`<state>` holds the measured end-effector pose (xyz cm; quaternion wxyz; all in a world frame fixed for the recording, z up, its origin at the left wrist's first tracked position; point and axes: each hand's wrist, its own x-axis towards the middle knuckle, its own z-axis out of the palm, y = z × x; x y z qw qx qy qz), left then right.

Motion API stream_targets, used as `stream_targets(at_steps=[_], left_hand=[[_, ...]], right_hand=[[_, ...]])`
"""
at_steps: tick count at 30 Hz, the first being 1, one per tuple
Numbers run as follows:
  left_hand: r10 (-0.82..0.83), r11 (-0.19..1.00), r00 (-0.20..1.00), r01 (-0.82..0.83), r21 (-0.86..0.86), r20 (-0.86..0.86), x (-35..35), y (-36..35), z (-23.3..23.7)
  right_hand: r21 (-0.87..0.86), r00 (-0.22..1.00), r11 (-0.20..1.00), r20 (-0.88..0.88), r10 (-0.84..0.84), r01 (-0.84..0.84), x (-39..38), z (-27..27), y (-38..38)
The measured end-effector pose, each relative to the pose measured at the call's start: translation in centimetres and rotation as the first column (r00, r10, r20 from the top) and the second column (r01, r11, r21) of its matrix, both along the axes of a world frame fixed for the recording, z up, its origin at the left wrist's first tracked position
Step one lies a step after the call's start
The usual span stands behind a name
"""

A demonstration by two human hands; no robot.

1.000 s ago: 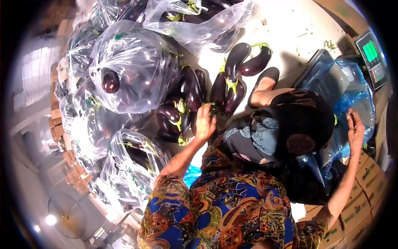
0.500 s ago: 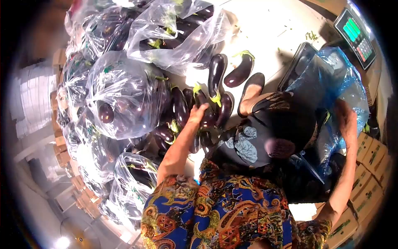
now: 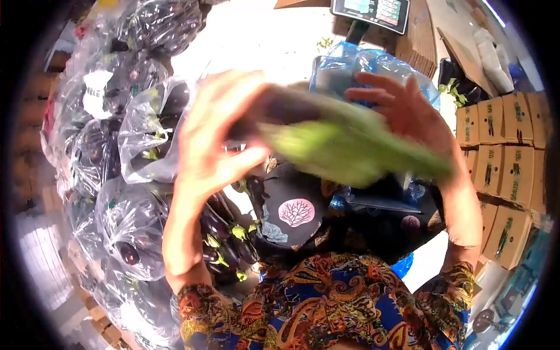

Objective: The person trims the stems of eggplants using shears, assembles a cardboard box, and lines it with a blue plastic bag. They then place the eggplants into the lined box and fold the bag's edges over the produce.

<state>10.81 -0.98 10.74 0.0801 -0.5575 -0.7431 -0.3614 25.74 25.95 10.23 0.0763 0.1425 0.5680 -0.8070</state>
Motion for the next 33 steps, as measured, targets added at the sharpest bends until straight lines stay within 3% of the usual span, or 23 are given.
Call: stream_targets(at_steps=[1,2,3,4,6,9,11,13,14,16,17,18,19,20,21,23,24,25,26,28,29,32,33], left_hand=[[-0.182,0.966,0.973,0.203,0.161,-0.140,-0.7,3.5,-0.7],[-0.206,0.976,0.947,0.216,0.017,-0.246,0.6,6.8,1.1],[-0.339,0.937,0.907,0.350,0.000,-0.252,1.1,10.0,0.8],[-0.269,0.954,0.896,0.299,0.034,-0.353,2.3,10.9,0.3],[-0.287,0.948,0.948,0.302,0.103,-0.140,3.1,12.5,-2.2],[-0.247,0.968,0.946,0.249,0.015,0.208,2.0,8.9,-5.9],[-0.104,0.990,0.874,0.136,-0.034,0.474,0.9,5.2,-7.4],[0.086,0.992,0.669,-0.127,-0.001,0.738,-0.4,1.8,-11.5],[0.277,0.952,0.657,-0.288,-0.106,0.701,-1.0,-0.4,-11.4],[0.490,0.816,0.557,-0.563,-0.128,0.671,-3.6,-4.9,-16.0],[0.566,0.766,0.582,-0.634,-0.111,0.584,-4.5,-7.0,-16.0],[0.573,0.734,0.565,-0.676,-0.066,0.594,-6.9,-9.8,-19.4],[0.700,0.656,0.567,-0.751,-0.076,0.434,-8.2,-11.6,-19.8],[0.739,0.610,0.508,-0.783,-0.121,0.442,-9.4,-13.2,-19.4],[0.832,0.526,0.447,-0.824,-0.210,0.330,-10.5,-14.4,-18.8],[0.932,0.361,0.337,-0.841,-0.403,0.132,-15.2,-19.1,-23.2],[0.983,0.160,0.182,-0.911,-0.379,-0.023,-15.8,-19.8,-24.9],[0.996,0.084,0.059,-0.851,-0.518,0.065,-16.5,-21.2,-26.2],[0.988,0.029,-0.075,-0.762,-0.647,0.133,-17.3,-22.6,-27.5],[0.974,-0.030,-0.177,-0.717,-0.696,0.140,-17.1,-24.0,-30.6],[0.965,-0.092,-0.242,-0.686,-0.721,0.106,-15.9,-21.9,-28.3],[0.884,-0.275,-0.466,-0.586,-0.763,0.039,-16.0,-19.8,-28.7],[0.867,-0.298,-0.496,-0.594,-0.747,0.049,-15.9,-18.8,-28.4]], right_hand=[[-0.275,1.000,0.961,-0.013,0.012,-0.015,0.2,-0.2,-0.6],[-0.288,0.999,0.957,0.014,-0.031,0.034,1.4,0.9,-1.5],[-0.298,0.996,0.951,0.041,-0.074,0.083,2.6,2.1,-2.4],[-0.203,1.000,0.979,0.024,0.004,0.001,3.8,2.5,-1.7],[-0.100,0.979,0.977,0.098,-0.179,0.188,5.2,1.7,-1.3],[0.083,0.966,0.972,0.121,-0.229,0.220,8.4,-1.6,0.8],[0.177,0.943,0.961,0.220,-0.251,0.214,9.9,-2.1,1.6],[0.210,0.919,0.951,0.276,-0.280,0.227,8.9,-2.5,1.6],[0.192,0.912,0.949,0.281,-0.298,0.251,8.3,-3.2,1.3],[0.247,0.926,0.936,0.220,-0.308,0.253,7.4,-7.0,2.2],[0.272,0.930,0.927,0.191,-0.313,0.257,6.8,-9.2,2.6],[0.371,0.939,0.897,0.145,-0.313,0.241,6.0,-10.9,2.8],[0.465,0.947,0.855,0.097,-0.308,0.230,5.3,-12.8,3.1],[0.558,0.953,0.800,0.052,-0.297,0.219,4.5,-14.5,3.5],[0.783,0.964,0.611,0.059,-0.259,0.116,3.9,-16.0,3.8],[0.827,0.959,0.553,0.071,-0.276,0.098,2.6,-18.5,3.4],[0.847,0.955,0.524,0.080,-0.284,0.085,1.9,-20.0,3.0],[0.898,0.970,0.417,-0.041,-0.239,0.140,3.1,-25.2,5.1],[0.855,0.963,0.482,-0.069,-0.260,0.191,4.0,-25.7,4.8],[0.748,0.944,0.599,-0.113,-0.311,0.286,4.8,-26.3,4.3],[0.789,0.939,0.595,0.073,-0.336,0.152,4.1,-23.5,3.4],[0.972,0.937,0.235,0.088,-0.339,-0.007,4.1,-23.2,2.5],[0.980,0.925,0.200,0.090,-0.370,-0.016,3.7,-23.0,2.2]])
